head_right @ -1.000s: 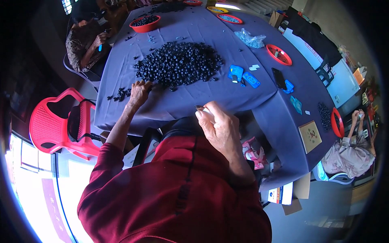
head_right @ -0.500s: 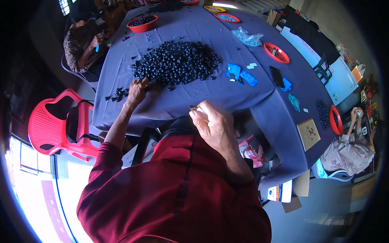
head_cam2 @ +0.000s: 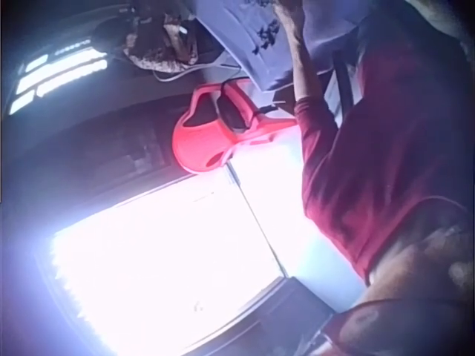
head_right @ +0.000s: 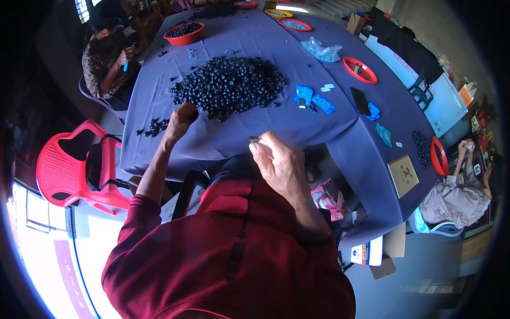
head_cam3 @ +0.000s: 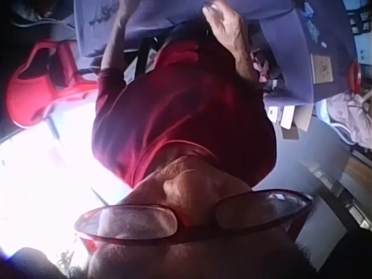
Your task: The person picks up small components from a pile on the table and assembles them by fitting pieces together by hand.
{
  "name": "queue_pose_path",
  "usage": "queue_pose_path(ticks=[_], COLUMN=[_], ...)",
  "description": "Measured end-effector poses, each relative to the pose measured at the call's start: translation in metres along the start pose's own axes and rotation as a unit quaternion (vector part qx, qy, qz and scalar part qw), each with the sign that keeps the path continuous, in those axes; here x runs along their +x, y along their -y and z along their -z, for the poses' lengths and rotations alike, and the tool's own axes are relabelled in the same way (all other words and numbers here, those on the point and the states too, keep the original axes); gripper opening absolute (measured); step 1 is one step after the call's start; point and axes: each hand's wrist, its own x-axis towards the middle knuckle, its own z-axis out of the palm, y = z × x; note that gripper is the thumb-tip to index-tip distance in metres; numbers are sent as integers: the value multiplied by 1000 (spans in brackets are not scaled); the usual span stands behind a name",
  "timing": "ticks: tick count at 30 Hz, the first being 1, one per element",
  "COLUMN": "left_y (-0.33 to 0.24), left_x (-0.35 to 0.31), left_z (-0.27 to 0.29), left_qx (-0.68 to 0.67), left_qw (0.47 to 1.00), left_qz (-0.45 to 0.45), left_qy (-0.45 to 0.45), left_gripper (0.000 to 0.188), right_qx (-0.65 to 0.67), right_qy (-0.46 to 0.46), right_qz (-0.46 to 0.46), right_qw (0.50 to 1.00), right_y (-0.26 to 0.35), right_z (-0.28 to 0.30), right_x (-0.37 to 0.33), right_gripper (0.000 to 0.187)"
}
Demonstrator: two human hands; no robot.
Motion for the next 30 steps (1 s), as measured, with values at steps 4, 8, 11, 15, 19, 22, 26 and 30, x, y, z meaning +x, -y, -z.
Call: queue_pose_path(ticks=[4,8,11,15,19,22,26,30], left_y=[-71,-124,-154,-169,-175,-174,-172,-175], left_x=[-10,-19,-23,-27,-33,-36,-37,-39], left_z=[-4,-18,-36,-63,-77,-81,-79,-78], left_qx=[-397,-578,-645,-710,-752,-757,-737,-736], left_qw=[915,799,730,651,579,570,586,582], left_qz=[-10,-45,-67,-55,-52,-44,-26,-23], left_qy=[72,159,216,260,309,316,334,344], left_gripper=[8,20,25,29,27,29,31,31], right_qx=[-32,-38,-26,-11,37,27,-8,-50], right_qy=[4,-5,-48,-41,-67,-49,-22,-31], right_qz=[10,7,23,-8,-1,-23,-8,-5], right_qw=[999,999,998,999,997,998,1000,998], right_y=[-1,2,4,11,11,10,3,9], right_z=[5,10,14,24,28,30,28,29], right_x=[-1,-2,-3,-4,-4,-4,-7,-7], right_gripper=[25,24,19,22,22,21,18,17])
